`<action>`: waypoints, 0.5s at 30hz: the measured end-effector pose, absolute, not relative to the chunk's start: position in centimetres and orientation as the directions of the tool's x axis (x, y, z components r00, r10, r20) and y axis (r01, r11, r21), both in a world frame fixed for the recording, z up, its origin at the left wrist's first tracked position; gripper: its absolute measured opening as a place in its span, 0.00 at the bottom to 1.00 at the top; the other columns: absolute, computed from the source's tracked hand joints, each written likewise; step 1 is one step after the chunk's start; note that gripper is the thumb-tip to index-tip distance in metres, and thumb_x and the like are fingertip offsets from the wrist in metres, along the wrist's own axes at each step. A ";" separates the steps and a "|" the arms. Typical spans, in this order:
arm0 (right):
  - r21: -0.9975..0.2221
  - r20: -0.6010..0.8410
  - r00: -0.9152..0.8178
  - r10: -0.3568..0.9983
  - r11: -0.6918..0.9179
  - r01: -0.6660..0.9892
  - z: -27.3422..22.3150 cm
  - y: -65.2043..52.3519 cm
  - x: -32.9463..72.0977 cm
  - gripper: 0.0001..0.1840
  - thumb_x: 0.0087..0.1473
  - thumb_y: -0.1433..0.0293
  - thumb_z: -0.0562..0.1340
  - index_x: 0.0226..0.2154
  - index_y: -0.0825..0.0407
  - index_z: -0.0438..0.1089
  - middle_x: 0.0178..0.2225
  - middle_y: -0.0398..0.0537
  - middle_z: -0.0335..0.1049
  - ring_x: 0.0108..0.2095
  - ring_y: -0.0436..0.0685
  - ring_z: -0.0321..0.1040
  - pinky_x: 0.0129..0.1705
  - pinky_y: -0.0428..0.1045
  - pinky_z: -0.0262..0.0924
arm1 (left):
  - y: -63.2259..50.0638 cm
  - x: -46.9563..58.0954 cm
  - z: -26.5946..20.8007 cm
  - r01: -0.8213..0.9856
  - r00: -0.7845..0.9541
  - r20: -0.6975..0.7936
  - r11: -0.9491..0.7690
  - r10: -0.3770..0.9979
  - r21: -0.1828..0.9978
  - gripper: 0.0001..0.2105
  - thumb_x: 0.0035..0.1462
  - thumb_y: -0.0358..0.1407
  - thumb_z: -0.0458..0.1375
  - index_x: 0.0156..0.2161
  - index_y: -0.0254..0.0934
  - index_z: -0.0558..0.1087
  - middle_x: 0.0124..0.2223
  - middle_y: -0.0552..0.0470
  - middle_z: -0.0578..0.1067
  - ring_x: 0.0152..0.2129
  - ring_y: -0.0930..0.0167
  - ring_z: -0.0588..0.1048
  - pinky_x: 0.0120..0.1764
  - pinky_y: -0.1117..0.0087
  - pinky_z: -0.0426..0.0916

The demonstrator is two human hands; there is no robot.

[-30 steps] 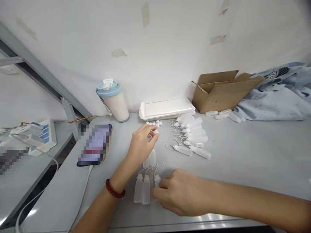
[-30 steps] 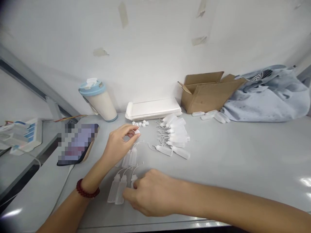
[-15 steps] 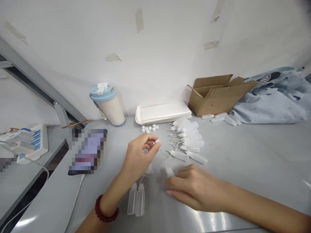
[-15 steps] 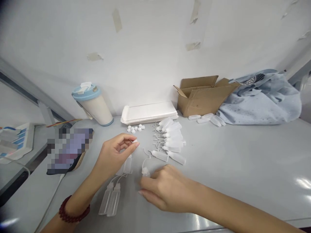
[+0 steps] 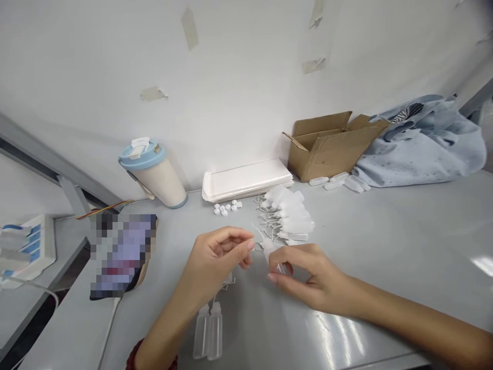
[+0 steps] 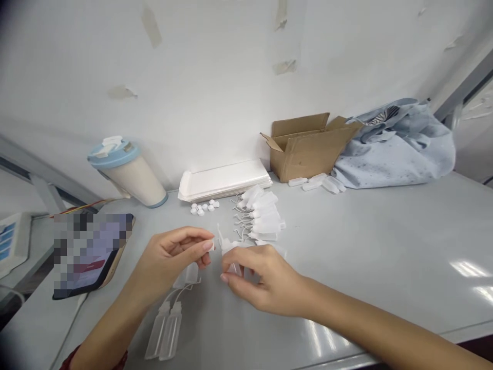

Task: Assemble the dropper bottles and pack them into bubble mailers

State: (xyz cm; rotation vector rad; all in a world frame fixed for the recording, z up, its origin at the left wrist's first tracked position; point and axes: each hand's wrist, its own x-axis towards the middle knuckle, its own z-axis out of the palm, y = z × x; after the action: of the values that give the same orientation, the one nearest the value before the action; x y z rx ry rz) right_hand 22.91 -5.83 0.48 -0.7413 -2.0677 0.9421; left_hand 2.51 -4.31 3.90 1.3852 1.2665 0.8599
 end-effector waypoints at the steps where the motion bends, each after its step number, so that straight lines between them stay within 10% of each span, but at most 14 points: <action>1: -0.836 0.346 -0.566 0.748 0.520 0.176 0.6 -5.9 23.0 0.03 0.57 0.73 0.58 0.31 0.51 0.65 0.26 0.40 0.66 0.24 0.47 0.59 0.28 0.43 0.57 | -4.3 2.6 3.8 0.200 0.191 -0.147 0.109 0.971 0.974 0.05 0.52 0.37 0.64 0.32 0.37 0.76 0.23 0.57 0.77 0.21 0.75 0.75 0.27 0.77 0.71; 15: -0.991 0.039 -0.557 0.830 -0.038 -0.126 0.5 -6.0 23.2 0.04 0.53 0.73 0.53 0.29 0.50 0.59 0.22 0.38 0.56 0.23 0.48 0.54 0.25 0.45 0.52 | -4.8 2.9 3.6 0.115 0.297 -0.173 0.144 0.939 0.983 0.02 0.53 0.34 0.63 0.33 0.39 0.77 0.29 0.57 0.77 0.24 0.76 0.74 0.31 0.76 0.70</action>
State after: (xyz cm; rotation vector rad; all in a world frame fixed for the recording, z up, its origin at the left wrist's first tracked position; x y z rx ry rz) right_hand 23.16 -5.99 0.54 -0.7669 -1.5180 1.6874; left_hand 2.86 -4.78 3.61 1.2864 1.1134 0.8184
